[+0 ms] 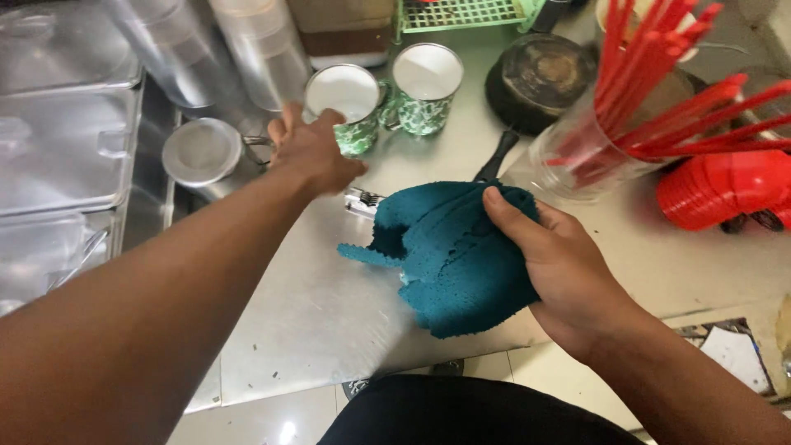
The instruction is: Wiping and drying various metal and enamel mugs with a cloth on a counter.
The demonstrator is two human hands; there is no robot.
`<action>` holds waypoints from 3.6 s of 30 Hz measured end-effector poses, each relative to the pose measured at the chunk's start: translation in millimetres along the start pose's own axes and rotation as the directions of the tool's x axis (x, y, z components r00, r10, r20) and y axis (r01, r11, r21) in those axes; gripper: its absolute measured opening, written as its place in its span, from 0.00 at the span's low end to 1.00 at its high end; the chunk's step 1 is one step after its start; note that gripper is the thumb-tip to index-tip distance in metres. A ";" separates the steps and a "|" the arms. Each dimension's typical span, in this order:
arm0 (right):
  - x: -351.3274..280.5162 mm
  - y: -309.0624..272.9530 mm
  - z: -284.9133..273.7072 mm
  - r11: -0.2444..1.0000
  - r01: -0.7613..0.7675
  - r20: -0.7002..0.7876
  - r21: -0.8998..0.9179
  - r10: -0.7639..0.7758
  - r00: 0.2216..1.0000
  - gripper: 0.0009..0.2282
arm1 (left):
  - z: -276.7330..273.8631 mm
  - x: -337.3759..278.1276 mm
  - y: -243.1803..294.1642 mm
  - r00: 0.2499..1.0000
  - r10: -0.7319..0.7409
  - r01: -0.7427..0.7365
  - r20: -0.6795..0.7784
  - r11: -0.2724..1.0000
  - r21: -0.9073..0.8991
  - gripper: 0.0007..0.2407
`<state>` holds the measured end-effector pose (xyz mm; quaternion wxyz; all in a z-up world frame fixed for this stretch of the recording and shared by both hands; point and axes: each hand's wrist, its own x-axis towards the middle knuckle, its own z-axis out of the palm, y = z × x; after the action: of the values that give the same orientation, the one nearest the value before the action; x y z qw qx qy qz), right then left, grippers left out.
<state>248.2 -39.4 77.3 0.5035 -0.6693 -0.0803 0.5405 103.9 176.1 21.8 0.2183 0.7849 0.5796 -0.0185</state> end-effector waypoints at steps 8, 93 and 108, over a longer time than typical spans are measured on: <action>-1.9 2.0 -13.2 0.999 0.037 0.044 -0.012 -0.037 0.998 0.19 | 27.8 0.7 -21.3 0.985 0.003 -0.026 -0.175 0.991 -0.128 0.24; -8.0 37.3 -0.4 0.787 0.418 0.702 -0.454 0.026 0.712 0.19 | 22.7 -241.5 -34.6 0.958 0.285 -0.162 0.030 0.625 -0.764 0.43; 2.6 13.8 -20.5 0.695 0.503 0.731 -0.513 0.046 0.681 0.25 | 30.0 -236.5 -48.8 0.972 0.182 0.078 0.150 0.353 -0.932 0.40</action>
<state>259.8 -56.4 63.2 0.2218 -0.5331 -0.5453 0.6077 -11.7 -36.7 45.7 0.6904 0.5318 0.4325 0.2314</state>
